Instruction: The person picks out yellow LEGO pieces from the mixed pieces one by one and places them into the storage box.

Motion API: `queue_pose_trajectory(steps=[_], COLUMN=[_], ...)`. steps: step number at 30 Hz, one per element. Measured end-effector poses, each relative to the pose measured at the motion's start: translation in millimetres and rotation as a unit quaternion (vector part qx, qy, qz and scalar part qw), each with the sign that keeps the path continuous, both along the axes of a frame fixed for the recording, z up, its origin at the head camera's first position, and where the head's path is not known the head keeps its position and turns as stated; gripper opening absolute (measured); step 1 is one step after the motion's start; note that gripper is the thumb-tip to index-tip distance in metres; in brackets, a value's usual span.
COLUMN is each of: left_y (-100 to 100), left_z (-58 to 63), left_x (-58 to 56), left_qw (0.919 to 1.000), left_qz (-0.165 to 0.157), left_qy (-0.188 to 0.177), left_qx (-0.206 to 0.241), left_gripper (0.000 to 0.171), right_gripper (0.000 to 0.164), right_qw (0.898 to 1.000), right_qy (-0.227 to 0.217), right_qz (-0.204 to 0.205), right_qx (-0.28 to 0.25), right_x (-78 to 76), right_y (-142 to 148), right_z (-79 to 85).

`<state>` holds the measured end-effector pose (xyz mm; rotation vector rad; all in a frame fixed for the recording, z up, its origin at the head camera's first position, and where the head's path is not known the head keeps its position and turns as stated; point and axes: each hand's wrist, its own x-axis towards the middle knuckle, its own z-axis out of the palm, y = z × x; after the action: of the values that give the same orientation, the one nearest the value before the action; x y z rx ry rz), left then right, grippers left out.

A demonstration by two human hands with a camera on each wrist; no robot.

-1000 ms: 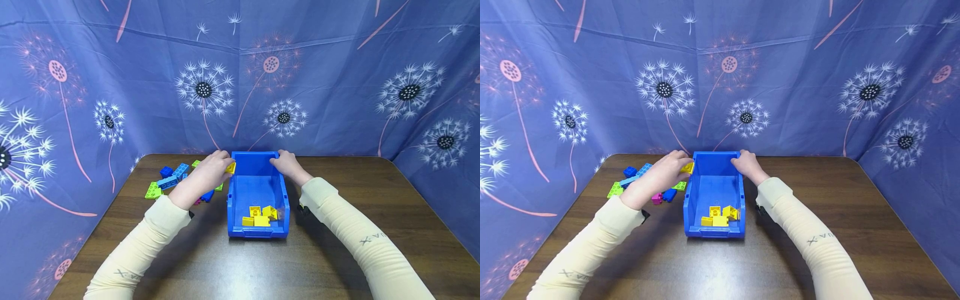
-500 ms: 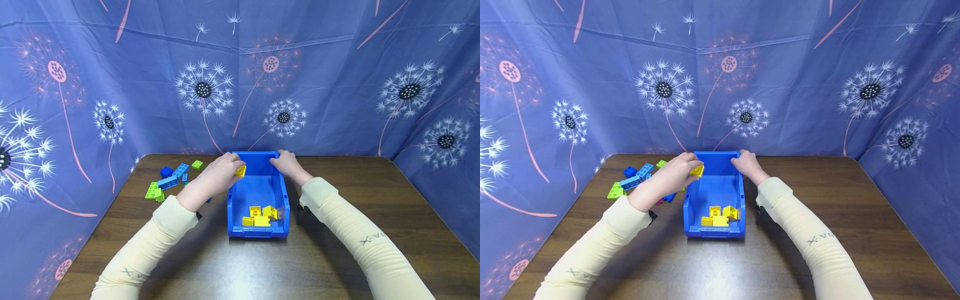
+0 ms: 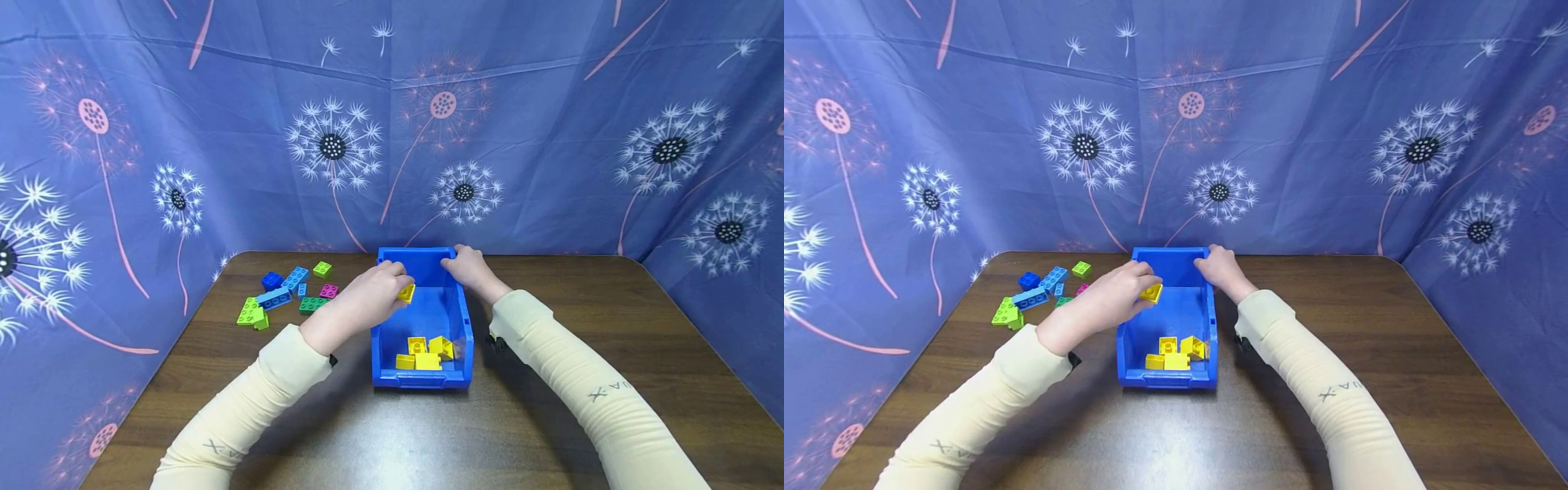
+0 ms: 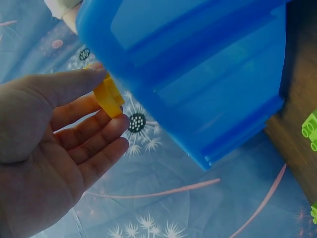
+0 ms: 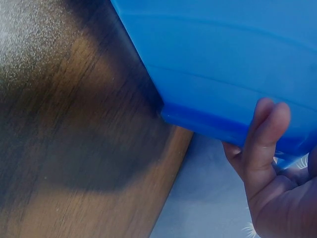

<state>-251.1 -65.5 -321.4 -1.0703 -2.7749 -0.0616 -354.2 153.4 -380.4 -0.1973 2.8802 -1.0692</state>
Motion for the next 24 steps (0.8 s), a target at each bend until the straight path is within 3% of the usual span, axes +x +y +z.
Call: queue_pose_trajectory(steps=[24], left_y=[18], left_z=[-16.9], left_x=[12.3], left_qw=[0.9974], left_qz=[-0.035], left_qy=[-0.031], left_qx=[-0.055], left_gripper=[0.038], right_gripper=[0.035], right_qw=[1.0], right_qy=[0.005], right_qz=[-0.002], right_qx=[-0.01], right_x=[1.9], right_y=[-1], right_z=[1.1])
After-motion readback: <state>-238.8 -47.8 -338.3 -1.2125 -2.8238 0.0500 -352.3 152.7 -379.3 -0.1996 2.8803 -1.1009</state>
